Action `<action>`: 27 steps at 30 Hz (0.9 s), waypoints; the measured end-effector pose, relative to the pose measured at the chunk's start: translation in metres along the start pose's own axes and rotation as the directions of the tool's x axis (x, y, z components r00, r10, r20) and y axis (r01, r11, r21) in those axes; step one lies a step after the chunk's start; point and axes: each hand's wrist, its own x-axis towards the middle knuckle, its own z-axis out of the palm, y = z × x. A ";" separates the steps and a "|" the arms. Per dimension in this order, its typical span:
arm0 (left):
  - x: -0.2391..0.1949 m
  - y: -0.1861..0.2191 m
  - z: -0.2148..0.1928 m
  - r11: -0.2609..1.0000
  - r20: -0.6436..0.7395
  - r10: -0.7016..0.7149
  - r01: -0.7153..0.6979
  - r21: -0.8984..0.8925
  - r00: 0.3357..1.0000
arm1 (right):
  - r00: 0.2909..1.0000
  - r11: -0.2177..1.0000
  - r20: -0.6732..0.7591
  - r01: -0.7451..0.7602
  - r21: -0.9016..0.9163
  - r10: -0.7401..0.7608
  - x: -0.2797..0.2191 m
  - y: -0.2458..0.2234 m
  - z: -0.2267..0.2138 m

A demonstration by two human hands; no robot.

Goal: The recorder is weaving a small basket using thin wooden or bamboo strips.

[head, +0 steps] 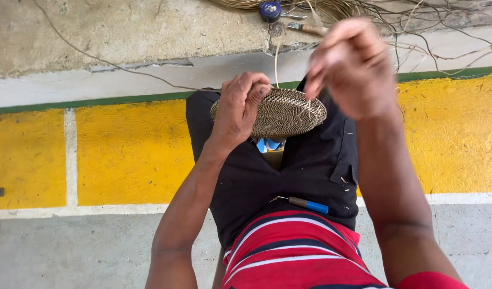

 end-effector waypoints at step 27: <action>-0.002 0.008 -0.013 0.977 0.049 0.165 -0.170 0.130 0.985 | 0.896 0.680 -0.020 0.321 -0.660 -0.443 -0.043 0.013 0.044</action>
